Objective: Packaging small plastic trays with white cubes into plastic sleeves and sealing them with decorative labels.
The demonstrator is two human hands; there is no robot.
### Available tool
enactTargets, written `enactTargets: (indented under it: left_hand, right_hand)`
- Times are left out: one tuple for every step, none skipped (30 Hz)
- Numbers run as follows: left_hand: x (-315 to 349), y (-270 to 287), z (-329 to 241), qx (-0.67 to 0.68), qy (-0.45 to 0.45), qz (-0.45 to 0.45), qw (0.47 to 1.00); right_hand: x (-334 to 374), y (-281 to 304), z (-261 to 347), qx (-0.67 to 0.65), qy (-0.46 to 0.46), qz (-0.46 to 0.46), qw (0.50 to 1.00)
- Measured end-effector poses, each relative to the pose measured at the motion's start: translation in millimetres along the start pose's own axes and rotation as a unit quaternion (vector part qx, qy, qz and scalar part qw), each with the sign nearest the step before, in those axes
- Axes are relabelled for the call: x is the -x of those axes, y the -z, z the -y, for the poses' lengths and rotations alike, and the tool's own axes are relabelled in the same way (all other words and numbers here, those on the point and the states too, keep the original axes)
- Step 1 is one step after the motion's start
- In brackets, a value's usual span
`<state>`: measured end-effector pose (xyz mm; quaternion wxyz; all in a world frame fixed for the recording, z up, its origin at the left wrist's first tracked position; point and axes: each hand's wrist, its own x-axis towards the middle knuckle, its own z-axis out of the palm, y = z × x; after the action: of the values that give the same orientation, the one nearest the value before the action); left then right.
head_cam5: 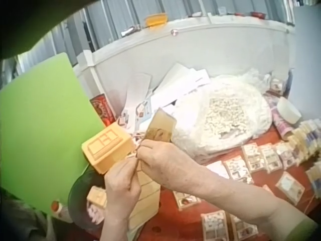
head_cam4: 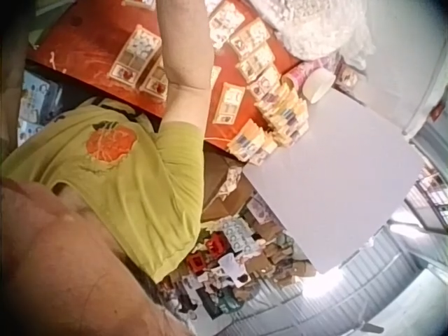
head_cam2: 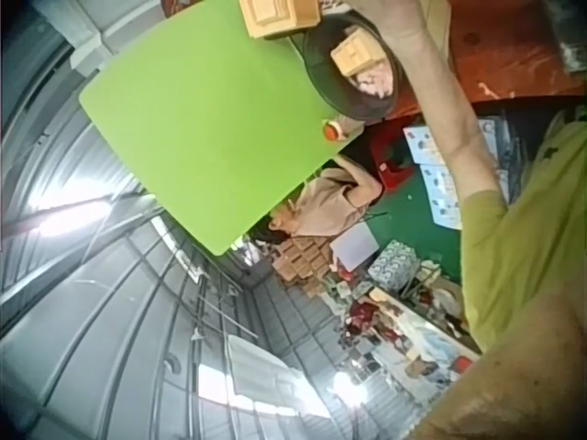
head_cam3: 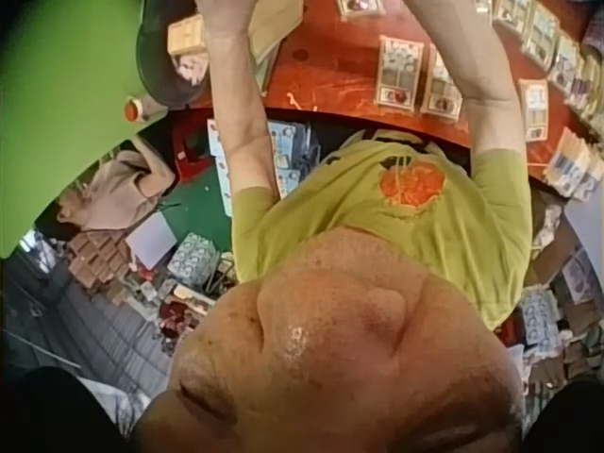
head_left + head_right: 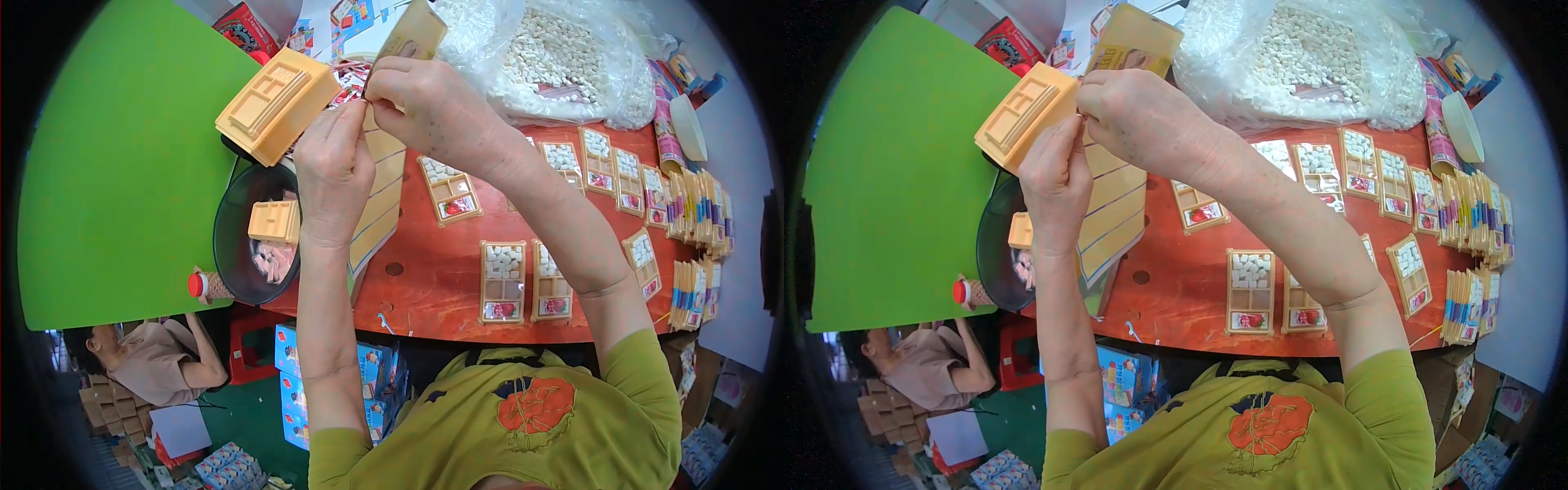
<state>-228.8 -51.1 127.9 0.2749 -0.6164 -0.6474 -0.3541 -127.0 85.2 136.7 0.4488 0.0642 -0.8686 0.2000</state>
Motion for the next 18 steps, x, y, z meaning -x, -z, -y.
enactTargets:
  left_hand:
    - [1.2,-3.2,-1.8,0.037,0.037,-0.017,0.999]
    - [2.4,-6.4,-3.5,0.073,0.073,-0.035,0.994]
    - [3.7,-10.2,-5.4,0.073,0.073,-0.034,0.994]
    - [4.9,-13.9,-7.5,0.110,0.124,-0.050,0.985]
    - [5.1,-16.3,-8.4,0.147,0.175,-0.065,0.971]
    - [4.0,-17.3,-8.4,0.146,0.174,-0.066,0.972]
    - [2.5,-20.7,-8.4,0.240,0.268,-0.102,0.927]
    - [1.0,-21.1,-7.7,0.325,0.357,-0.138,0.865]
    - [0.3,-20.8,-1.3,0.324,0.355,-0.140,0.866]
    - [0.7,-20.3,11.7,0.332,0.394,-0.147,0.844]
    - [2.4,-22.1,26.2,0.341,0.433,-0.153,0.820]
    - [6.0,-27.2,40.9,0.395,0.425,-0.168,0.797]
    - [4.8,-30.8,51.4,0.397,0.424,-0.168,0.797]
    - [2.1,-33.9,60.0,0.382,0.451,-0.166,0.789]
    - [-0.1,-39.7,68.9,0.369,0.478,-0.162,0.780]
    - [1.6,-48.8,82.5,0.371,0.465,-0.150,0.790]
    - [-2.9,-63.0,87.0,0.376,0.465,-0.146,0.788]
    - [-3.8,-77.8,94.2,0.374,0.472,-0.151,0.784]
  right_hand:
    - [0.8,-1.9,0.2,-0.005,-0.014,-0.023,1.000]
    - [1.9,-3.8,-0.2,-0.010,-0.028,-0.047,0.998]
    - [3.8,-6.1,-1.7,-0.010,-0.028,-0.048,0.998]
    - [5.3,-8.8,-4.3,-0.051,-0.063,-0.060,0.995]
    - [6.1,-11.0,-7.1,-0.092,-0.098,-0.073,0.988]
    - [6.5,-11.8,-10.7,-0.092,-0.097,-0.074,0.988]
    - [8.8,-10.2,-17.2,-0.100,-0.167,-0.106,0.975]
    - [9.0,-7.7,-22.9,-0.111,-0.234,-0.138,0.956]
    - [12.3,1.4,-34.0,-0.129,-0.283,-0.140,0.940]
    - [19.2,15.7,-47.7,-0.147,-0.330,-0.140,0.922]
    - [27.3,31.1,-59.5,-0.233,-0.344,-0.185,0.891]
    - [36.9,49.6,-68.3,-0.315,-0.355,-0.227,0.850]
    - [47.3,67.3,-74.8,-0.324,-0.361,-0.260,0.835]
    - [57.1,86.1,-80.3,-0.333,-0.365,-0.293,0.818]
    - [67.9,108.6,-81.3,-0.312,-0.409,-0.303,0.803]
    - [79.4,128.4,-81.5,-0.290,-0.451,-0.311,0.784]
    - [96.9,147.8,-87.3,-0.285,-0.453,-0.314,0.784]
    - [112.7,161.1,-94.0,-0.310,-0.404,-0.328,0.796]
